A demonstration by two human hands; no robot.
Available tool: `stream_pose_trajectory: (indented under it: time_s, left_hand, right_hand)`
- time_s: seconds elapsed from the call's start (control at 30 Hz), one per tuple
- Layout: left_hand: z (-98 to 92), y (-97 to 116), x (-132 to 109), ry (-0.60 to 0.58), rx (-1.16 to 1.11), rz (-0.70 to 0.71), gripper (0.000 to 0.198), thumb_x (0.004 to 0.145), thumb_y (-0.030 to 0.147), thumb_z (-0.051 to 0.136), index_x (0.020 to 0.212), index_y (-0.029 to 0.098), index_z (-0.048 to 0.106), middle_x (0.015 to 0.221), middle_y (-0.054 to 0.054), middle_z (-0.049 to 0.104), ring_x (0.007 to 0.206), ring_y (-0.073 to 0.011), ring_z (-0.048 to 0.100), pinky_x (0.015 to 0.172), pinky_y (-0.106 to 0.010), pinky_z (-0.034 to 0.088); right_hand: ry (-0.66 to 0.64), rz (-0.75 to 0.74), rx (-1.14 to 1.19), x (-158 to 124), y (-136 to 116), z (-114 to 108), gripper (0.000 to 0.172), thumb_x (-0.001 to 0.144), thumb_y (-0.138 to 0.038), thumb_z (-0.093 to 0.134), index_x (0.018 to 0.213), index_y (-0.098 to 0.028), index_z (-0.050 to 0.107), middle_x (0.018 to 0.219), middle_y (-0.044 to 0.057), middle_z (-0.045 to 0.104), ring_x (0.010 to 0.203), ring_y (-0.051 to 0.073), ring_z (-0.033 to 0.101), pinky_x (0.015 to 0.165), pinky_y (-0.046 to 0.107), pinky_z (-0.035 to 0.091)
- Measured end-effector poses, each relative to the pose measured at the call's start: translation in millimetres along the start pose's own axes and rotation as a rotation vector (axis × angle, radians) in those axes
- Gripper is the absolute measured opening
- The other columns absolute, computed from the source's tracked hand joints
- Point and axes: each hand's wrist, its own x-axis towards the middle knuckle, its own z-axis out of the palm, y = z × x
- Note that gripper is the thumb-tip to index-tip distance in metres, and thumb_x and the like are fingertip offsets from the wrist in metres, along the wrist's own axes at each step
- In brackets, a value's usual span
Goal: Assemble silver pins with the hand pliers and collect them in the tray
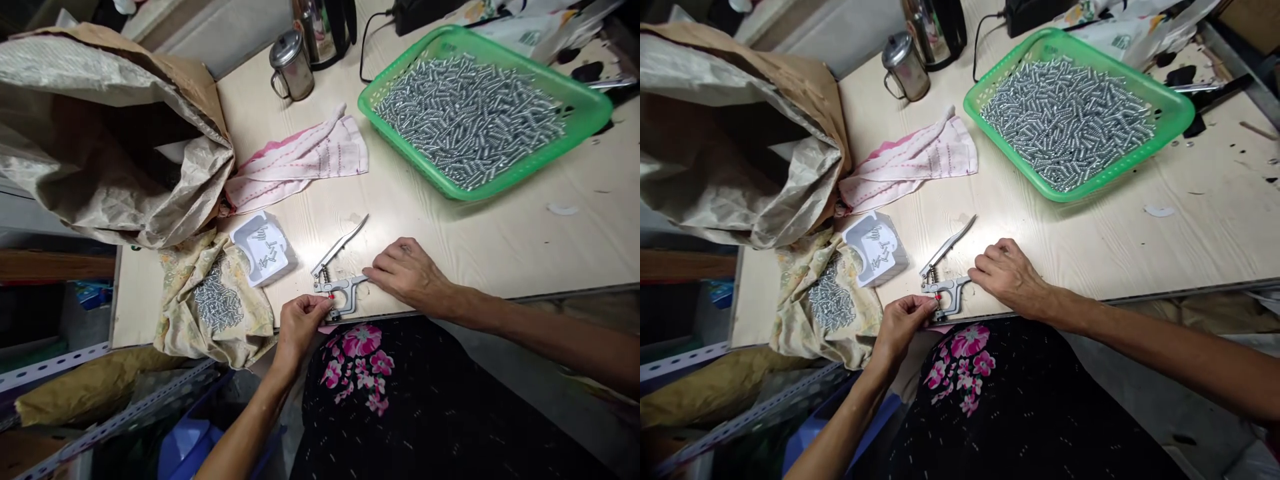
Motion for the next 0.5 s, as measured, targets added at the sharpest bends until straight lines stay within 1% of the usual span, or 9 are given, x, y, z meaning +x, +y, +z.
stream_pose_trajectory:
  time_s: [0.13, 0.23, 0.3, 0.33, 0.37, 0.4, 0.43, 0.47, 0.5]
  left_hand:
    - [-4.0, 2, 6, -0.083, 0.124, -0.030, 0.050, 0.060, 0.058, 0.079, 0.073, 0.011, 0.072, 0.050, 0.002, 0.056, 0.044, -0.0074, 0.043, 0.043, -0.020, 0.030]
    - [-7.9, 1, 9, -0.151, 0.206, -0.051, 0.050, 0.063, 0.060, 0.075, 0.074, 0.011, 0.071, 0.048, 0.003, 0.053, 0.042, -0.0071, 0.041, 0.043, -0.020, 0.028]
    - [-9.9, 1, 10, -0.182, 0.248, -0.059, 0.049, 0.065, 0.060, 0.073, 0.073, 0.011, 0.070, 0.047, 0.003, 0.052, 0.042, -0.0070, 0.039, 0.043, -0.020, 0.029]
    - [-10.5, 1, 10, -0.193, 0.268, -0.059, 0.048, 0.066, 0.060, 0.072, 0.073, 0.012, 0.070, 0.047, 0.003, 0.052, 0.042, -0.0071, 0.039, 0.043, -0.020, 0.029]
    - [-10.9, 2, 9, -0.202, 0.288, -0.055, 0.048, 0.068, 0.059, 0.071, 0.072, 0.012, 0.069, 0.047, 0.003, 0.051, 0.042, -0.0071, 0.039, 0.043, -0.020, 0.029]
    - [-11.1, 3, 9, -0.207, 0.308, -0.049, 0.047, 0.069, 0.059, 0.070, 0.073, 0.012, 0.069, 0.048, 0.003, 0.051, 0.042, -0.0071, 0.039, 0.043, -0.020, 0.028]
    - [-11.1, 4, 8, -0.210, 0.328, -0.042, 0.046, 0.070, 0.058, 0.069, 0.073, 0.013, 0.069, 0.048, 0.003, 0.051, 0.042, -0.0071, 0.039, 0.043, -0.020, 0.028]
    - [-10.9, 5, 7, -0.210, 0.343, -0.033, 0.045, 0.071, 0.058, 0.068, 0.073, 0.013, 0.069, 0.048, 0.004, 0.051, 0.042, -0.0070, 0.039, 0.043, -0.020, 0.028]
    - [-10.6, 6, 7, -0.207, 0.355, -0.026, 0.045, 0.072, 0.058, 0.068, 0.074, 0.013, 0.069, 0.048, 0.004, 0.051, 0.043, -0.0070, 0.039, 0.043, -0.020, 0.028]
  right_hand:
    - [-0.008, 0.006, -0.008, 0, 0, 0, 0.025, 0.097, -0.010, 0.045, 0.087, -0.018, 0.067, 0.077, 0.004, 0.059, 0.081, 0.020, 0.042, 0.084, 0.039, 0.030]
    - [-0.039, 0.015, -0.005, -1, -1, 1, 0.025, 0.097, -0.011, 0.044, 0.087, -0.019, 0.066, 0.077, 0.004, 0.059, 0.081, 0.021, 0.043, 0.084, 0.039, 0.031]
    - [-0.081, 0.039, 0.029, -2, 0, 0, 0.021, 0.098, -0.017, 0.047, 0.090, -0.020, 0.066, 0.080, 0.004, 0.061, 0.083, 0.021, 0.046, 0.085, 0.040, 0.032]
    - [-0.108, 0.055, 0.061, -2, 1, -1, 0.017, 0.098, -0.022, 0.050, 0.095, -0.020, 0.067, 0.086, 0.005, 0.063, 0.086, 0.022, 0.048, 0.087, 0.041, 0.033]
    - [-0.131, 0.067, 0.096, -2, 2, -3, 0.017, 0.097, -0.030, 0.054, 0.103, -0.019, 0.066, 0.096, 0.007, 0.065, 0.093, 0.024, 0.050, 0.089, 0.042, 0.034]
    - [-0.153, 0.073, 0.125, 0, 4, -5, 0.029, 0.095, -0.038, 0.058, 0.115, -0.018, 0.063, 0.110, 0.011, 0.065, 0.103, 0.027, 0.051, 0.094, 0.045, 0.035]
    - [-0.170, 0.068, 0.142, 2, 7, -7, 0.047, 0.092, -0.047, 0.061, 0.127, -0.016, 0.057, 0.126, 0.015, 0.060, 0.115, 0.031, 0.049, 0.099, 0.048, 0.034]
    - [-0.184, 0.052, 0.147, 5, 11, -8, 0.065, 0.088, -0.054, 0.063, 0.137, -0.013, 0.049, 0.141, 0.019, 0.051, 0.126, 0.034, 0.043, 0.104, 0.053, 0.031]
    - [-0.198, 0.031, 0.141, 8, 15, -9, 0.080, 0.085, -0.059, 0.065, 0.144, -0.011, 0.040, 0.150, 0.022, 0.041, 0.136, 0.037, 0.034, 0.108, 0.057, 0.027]
